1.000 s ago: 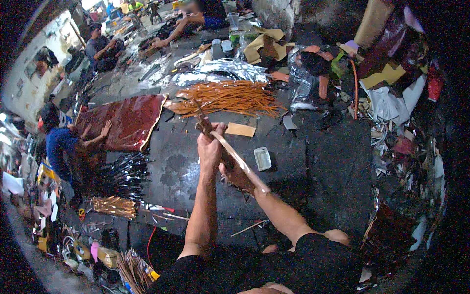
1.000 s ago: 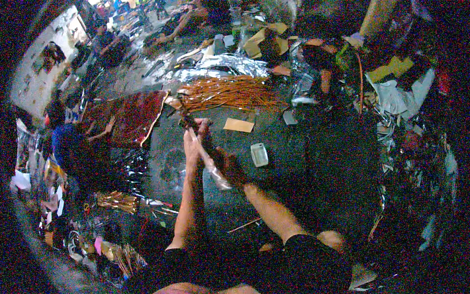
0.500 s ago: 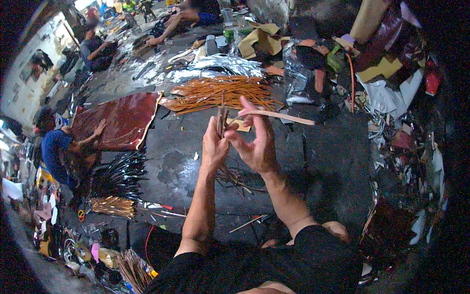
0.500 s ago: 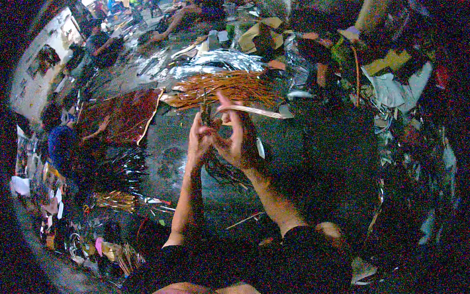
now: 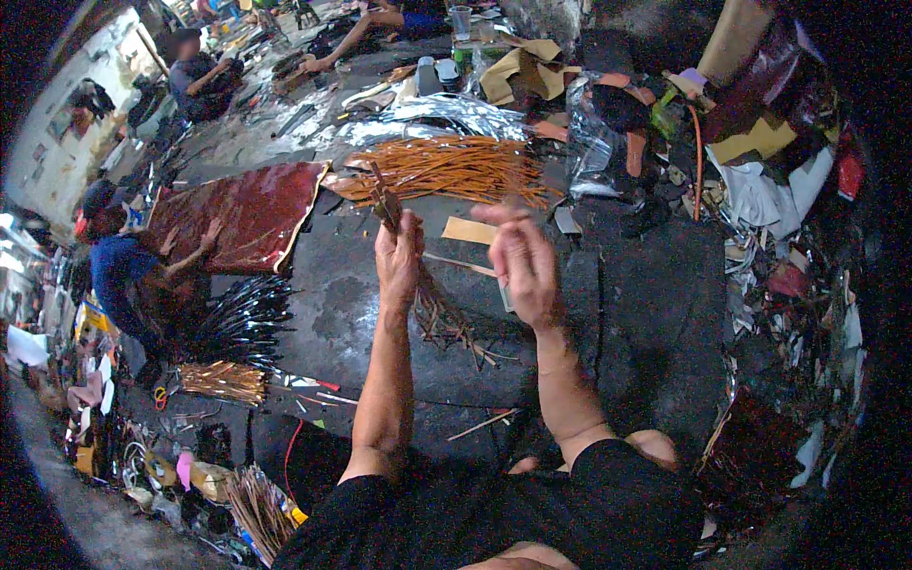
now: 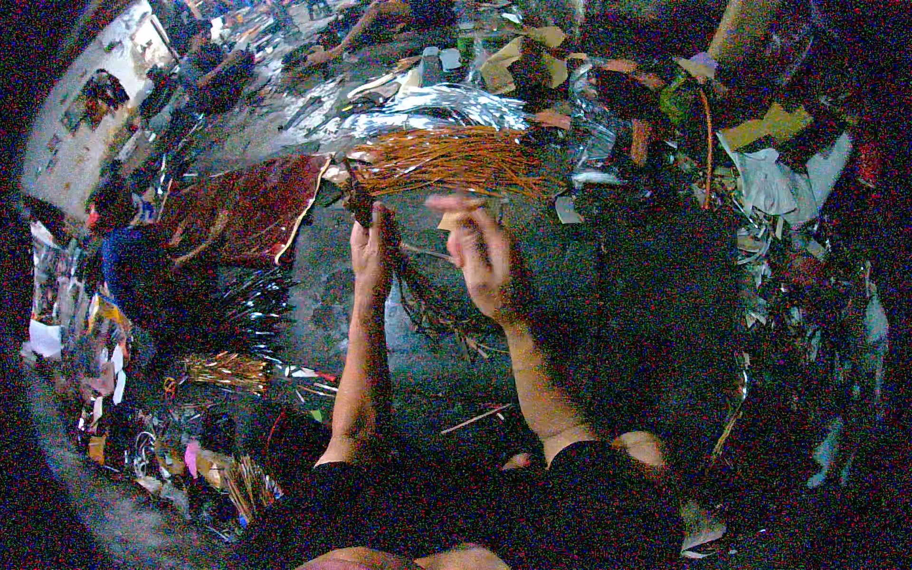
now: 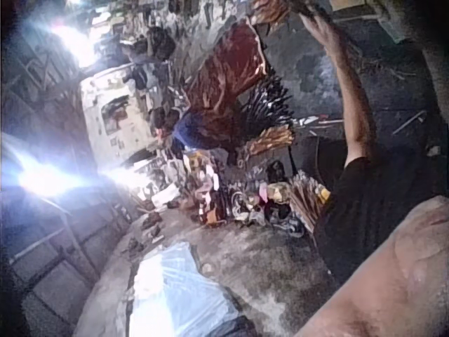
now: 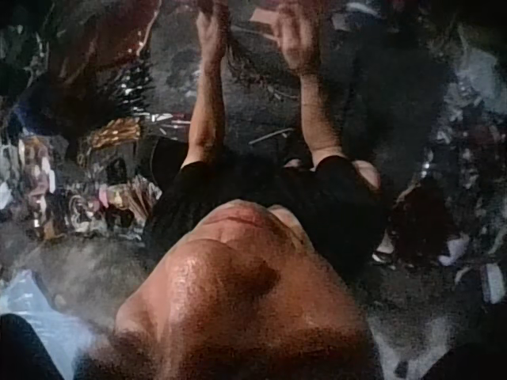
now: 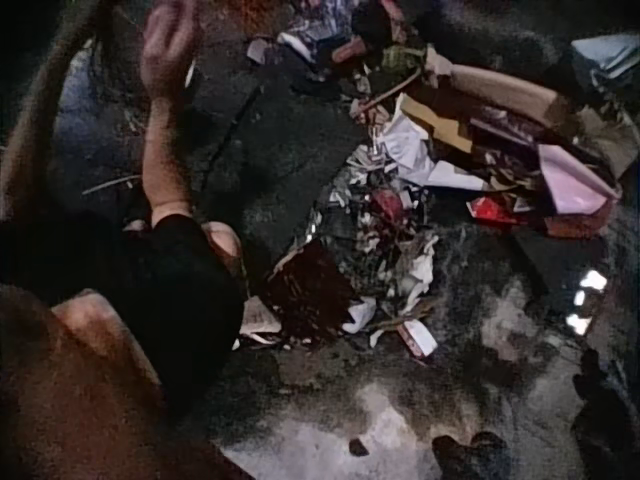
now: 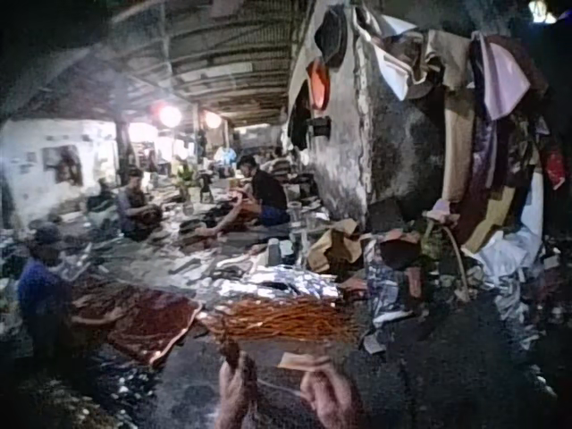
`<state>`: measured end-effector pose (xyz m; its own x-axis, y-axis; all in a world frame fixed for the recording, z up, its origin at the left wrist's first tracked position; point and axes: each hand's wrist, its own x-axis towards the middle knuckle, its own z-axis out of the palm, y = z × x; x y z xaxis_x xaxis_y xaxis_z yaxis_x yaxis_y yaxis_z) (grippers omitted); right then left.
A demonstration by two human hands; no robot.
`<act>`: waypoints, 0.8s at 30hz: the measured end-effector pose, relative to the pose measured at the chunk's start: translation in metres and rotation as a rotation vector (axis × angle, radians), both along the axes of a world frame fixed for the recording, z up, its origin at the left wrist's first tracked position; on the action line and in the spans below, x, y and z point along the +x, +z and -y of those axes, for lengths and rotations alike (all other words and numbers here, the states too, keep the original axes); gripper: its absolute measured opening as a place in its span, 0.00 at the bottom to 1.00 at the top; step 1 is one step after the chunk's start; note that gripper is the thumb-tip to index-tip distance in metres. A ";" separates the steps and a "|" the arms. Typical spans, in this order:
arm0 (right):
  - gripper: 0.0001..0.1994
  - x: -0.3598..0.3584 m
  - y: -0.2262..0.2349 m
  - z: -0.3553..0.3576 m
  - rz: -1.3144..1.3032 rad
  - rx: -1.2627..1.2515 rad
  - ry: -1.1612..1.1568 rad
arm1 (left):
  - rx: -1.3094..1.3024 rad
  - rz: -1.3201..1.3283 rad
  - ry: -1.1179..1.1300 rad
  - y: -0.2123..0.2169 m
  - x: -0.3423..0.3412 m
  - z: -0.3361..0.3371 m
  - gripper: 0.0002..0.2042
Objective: The person sits on the floor and repeatedly picks up thin wooden sticks, aligns them, and places them into a growing bundle. The person handles the sticks one at a time, occasionally adjusting the bundle's alignment.
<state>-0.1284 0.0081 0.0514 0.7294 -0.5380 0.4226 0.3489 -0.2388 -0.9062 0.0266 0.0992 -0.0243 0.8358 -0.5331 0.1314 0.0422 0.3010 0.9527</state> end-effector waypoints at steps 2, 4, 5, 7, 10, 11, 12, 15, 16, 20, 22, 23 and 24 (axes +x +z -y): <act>0.14 0.012 -0.019 0.000 -0.089 -0.257 0.023 | 0.031 -0.064 -0.015 0.025 -0.010 -0.005 0.12; 0.11 0.021 -0.045 0.003 -0.185 -0.422 0.013 | 0.101 0.145 -0.046 0.052 -0.024 -0.001 0.11; 0.11 0.023 -0.053 -0.002 -0.312 -0.483 0.035 | 0.156 0.246 -0.045 0.053 -0.026 -0.004 0.10; 0.17 0.028 -0.057 -0.007 -0.311 -0.499 0.116 | 0.002 0.238 0.062 0.039 -0.022 0.000 0.12; 0.37 0.022 -0.064 0.002 -0.232 -0.705 -0.051 | 0.147 0.207 -0.044 0.051 -0.022 -0.013 0.16; 0.43 0.022 -0.061 0.006 -0.150 -0.689 0.039 | 0.144 0.224 -0.071 0.061 -0.025 -0.014 0.17; 0.43 0.025 -0.056 0.000 -0.107 -0.592 0.177 | 0.107 0.205 -0.105 0.071 -0.034 -0.015 0.16; 0.42 0.022 -0.050 -0.014 -0.290 -0.385 0.306 | 0.028 0.122 -0.136 0.092 -0.053 -0.017 0.16; 0.39 0.028 -0.060 -0.020 -0.300 -0.321 0.278 | -0.011 0.204 -0.149 0.083 -0.045 -0.012 0.15; 0.19 0.048 -0.137 -0.026 -0.290 -0.101 0.297 | 0.085 0.067 -0.037 0.068 -0.036 0.003 0.15; 0.15 0.047 -0.172 -0.022 -0.307 -0.036 0.349 | 0.094 -0.005 0.049 0.073 -0.012 -0.003 0.19; 0.14 0.042 -0.183 -0.022 -0.324 0.002 0.372 | -0.064 -0.071 0.043 0.070 0.008 -0.007 0.18; 0.15 0.036 -0.166 -0.021 -0.445 0.095 0.478 | -0.215 -0.130 0.050 0.067 0.030 -0.017 0.17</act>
